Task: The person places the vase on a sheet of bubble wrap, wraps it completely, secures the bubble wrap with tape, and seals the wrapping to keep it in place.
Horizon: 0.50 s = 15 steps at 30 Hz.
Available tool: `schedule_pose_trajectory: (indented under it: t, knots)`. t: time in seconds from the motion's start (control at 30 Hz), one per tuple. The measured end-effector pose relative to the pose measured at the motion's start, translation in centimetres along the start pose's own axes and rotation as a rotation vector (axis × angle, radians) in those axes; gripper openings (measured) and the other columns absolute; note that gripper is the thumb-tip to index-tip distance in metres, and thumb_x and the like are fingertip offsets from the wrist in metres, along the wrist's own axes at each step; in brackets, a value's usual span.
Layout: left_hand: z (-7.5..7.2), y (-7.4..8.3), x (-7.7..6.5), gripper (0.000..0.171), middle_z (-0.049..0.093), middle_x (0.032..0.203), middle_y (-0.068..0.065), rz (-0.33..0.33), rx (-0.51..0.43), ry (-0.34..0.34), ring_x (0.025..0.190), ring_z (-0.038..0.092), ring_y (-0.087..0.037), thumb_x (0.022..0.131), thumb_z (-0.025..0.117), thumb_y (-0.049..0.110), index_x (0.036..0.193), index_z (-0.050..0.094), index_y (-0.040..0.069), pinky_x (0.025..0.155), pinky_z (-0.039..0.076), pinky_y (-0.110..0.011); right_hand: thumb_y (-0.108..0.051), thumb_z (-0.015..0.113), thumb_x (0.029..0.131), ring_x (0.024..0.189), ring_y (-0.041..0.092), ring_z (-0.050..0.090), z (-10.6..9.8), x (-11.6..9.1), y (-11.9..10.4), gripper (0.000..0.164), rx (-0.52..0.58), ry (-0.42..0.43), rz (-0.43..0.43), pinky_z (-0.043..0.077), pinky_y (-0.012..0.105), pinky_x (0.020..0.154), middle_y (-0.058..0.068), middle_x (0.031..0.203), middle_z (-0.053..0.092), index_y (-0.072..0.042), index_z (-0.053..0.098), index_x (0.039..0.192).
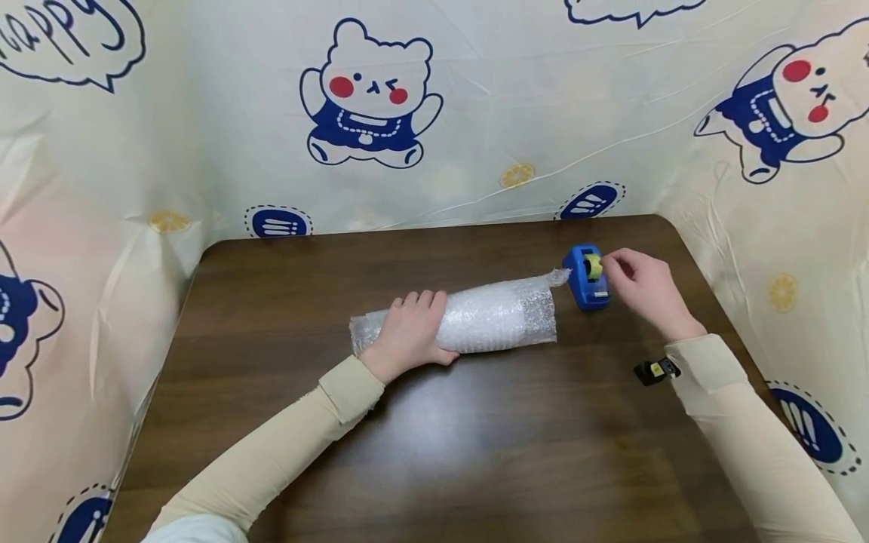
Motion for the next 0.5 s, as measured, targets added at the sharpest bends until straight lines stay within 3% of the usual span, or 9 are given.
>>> schedule_pose_trajectory:
  t: [0.1,0.2,0.33,0.5]
  knots:
    - [0.0,0.0,-0.1,0.094,0.067,0.098,-0.012,0.001,0.005,0.002,0.079,0.063,-0.032,0.059,0.085,0.071,0.117,0.058,0.003,0.061,0.051,-0.042,-0.033,0.049,0.108,0.08,0.028,0.064,0.3,-0.3,3.2,0.042,0.018,-0.049,0.156,0.049,0.03,0.066,0.02,0.094,0.073,0.002,0.07,0.114]
    - [0.1,-0.1,-0.1,0.093,0.067,0.098,-0.012,0.001,0.003,-0.003,0.078,0.063,-0.031,0.06,0.085,0.071,0.117,0.057,0.003,0.061,0.051,-0.042,-0.034,0.048,0.108,0.084,0.033,0.065,1.7,-0.6,5.5,0.045,0.05,-0.163,0.252,0.051,0.031,0.067,0.023,0.096,0.072,0.006,0.066,0.118]
    - [0.2,-0.2,-0.1,0.092,0.066,0.099,-0.012,-0.007,-0.009,-0.018,0.079,0.063,-0.032,0.061,0.085,0.071,0.117,0.057,0.004,0.061,0.051,-0.042,-0.037,0.048,0.109,0.083,0.032,0.067,3.6,-0.8,7.7,0.05,0.106,-0.298,0.346,0.054,0.03,0.068,0.021,0.096,0.07,0.009,0.062,0.122]
    - [0.4,-0.2,0.0,0.092,0.066,0.1,-0.012,-0.016,-0.017,-0.039,0.08,0.063,-0.033,0.062,0.085,0.07,0.118,0.057,0.003,0.062,0.051,-0.043,-0.04,0.052,0.108,0.082,0.022,0.063,4.8,-1.0,8.9,0.054,0.212,-0.34,0.419,0.057,0.028,0.069,0.02,0.1,0.067,0.009,0.061,0.125]
Point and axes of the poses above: each hand's wrist, its own x-axis towards the middle knuckle, its own z-axis out of the palm, y = z × x, the point moved 10 cm from there along x, towards the middle knuckle
